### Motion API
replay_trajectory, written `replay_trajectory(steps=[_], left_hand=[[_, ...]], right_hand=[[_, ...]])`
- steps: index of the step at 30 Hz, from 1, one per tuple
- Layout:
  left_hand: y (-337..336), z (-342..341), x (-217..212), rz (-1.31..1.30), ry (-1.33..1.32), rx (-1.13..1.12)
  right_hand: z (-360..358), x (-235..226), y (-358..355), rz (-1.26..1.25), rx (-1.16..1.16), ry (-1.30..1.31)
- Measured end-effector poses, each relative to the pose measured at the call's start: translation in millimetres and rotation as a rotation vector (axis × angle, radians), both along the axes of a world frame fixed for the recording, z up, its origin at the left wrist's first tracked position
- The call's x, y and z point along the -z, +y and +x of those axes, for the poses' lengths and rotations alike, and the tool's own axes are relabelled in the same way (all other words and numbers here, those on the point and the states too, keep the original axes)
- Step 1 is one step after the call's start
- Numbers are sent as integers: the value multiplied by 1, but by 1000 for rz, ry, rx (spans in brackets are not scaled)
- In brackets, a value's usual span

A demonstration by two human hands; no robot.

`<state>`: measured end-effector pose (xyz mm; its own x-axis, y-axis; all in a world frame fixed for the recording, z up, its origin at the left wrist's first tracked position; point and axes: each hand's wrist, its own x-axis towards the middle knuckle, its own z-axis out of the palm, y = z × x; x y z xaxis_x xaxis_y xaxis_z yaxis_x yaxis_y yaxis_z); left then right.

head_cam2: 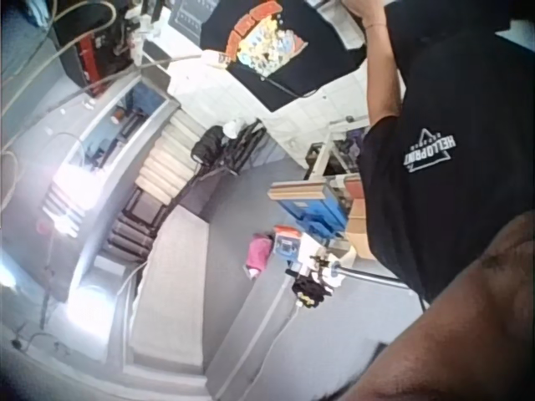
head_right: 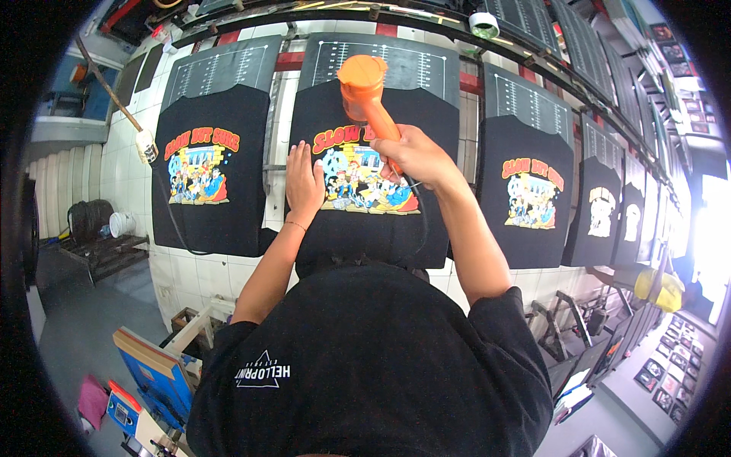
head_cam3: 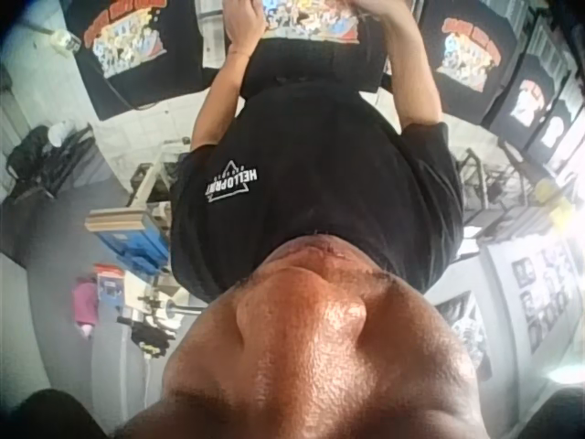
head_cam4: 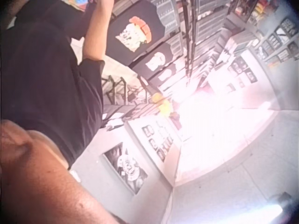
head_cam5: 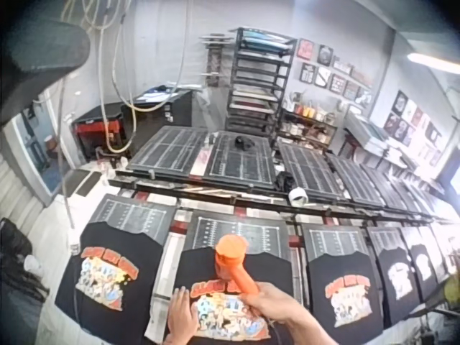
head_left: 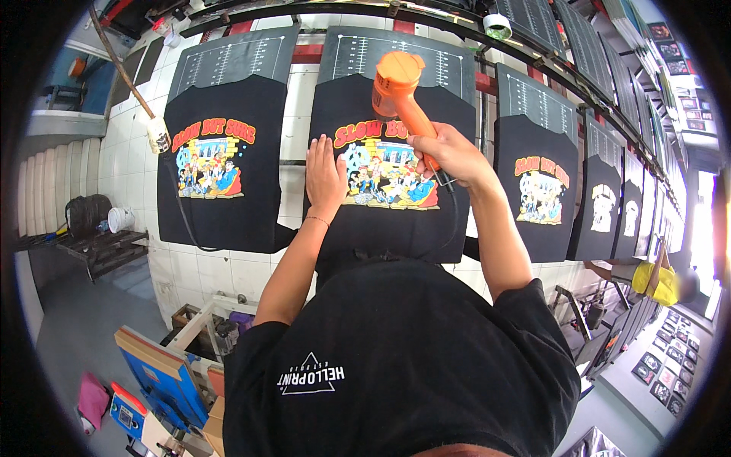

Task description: The person uses a heat gun to dry ink on a series of black t-shirts mounted on printing stations, moving from one shirt to the next while checking the surface with their hand.

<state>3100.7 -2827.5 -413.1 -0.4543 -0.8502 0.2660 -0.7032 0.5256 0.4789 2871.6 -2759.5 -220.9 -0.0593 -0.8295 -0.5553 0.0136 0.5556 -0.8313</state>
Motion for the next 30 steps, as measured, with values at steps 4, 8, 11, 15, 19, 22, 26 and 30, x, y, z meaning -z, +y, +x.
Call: replay_trajectory(steps=[4,8,11,15,19,22,26,30], left_hand=[[-4,0,3,-19,-15,6],[-10,-3,2,-26,-31,16],[-16,-7,2,-40,-50,36],[-20,-11,0,-30,-88,55],[-19,-10,-1,-21,-89,69],[-18,-10,-1,-9,-94,74],[-20,-10,0,-4,-107,70],[-20,-11,-1,-13,-51,68]], right_hand=[[1,-4,5,-10,-41,-27],[-1,-6,15,1,-47,17],[-2,-4,18,-20,-14,49],[-7,-7,20,16,-7,2],[-3,-10,27,-26,-34,-6],[-6,-10,27,-4,-47,1],[-6,2,18,-30,22,52],[-11,0,15,-9,35,35]])
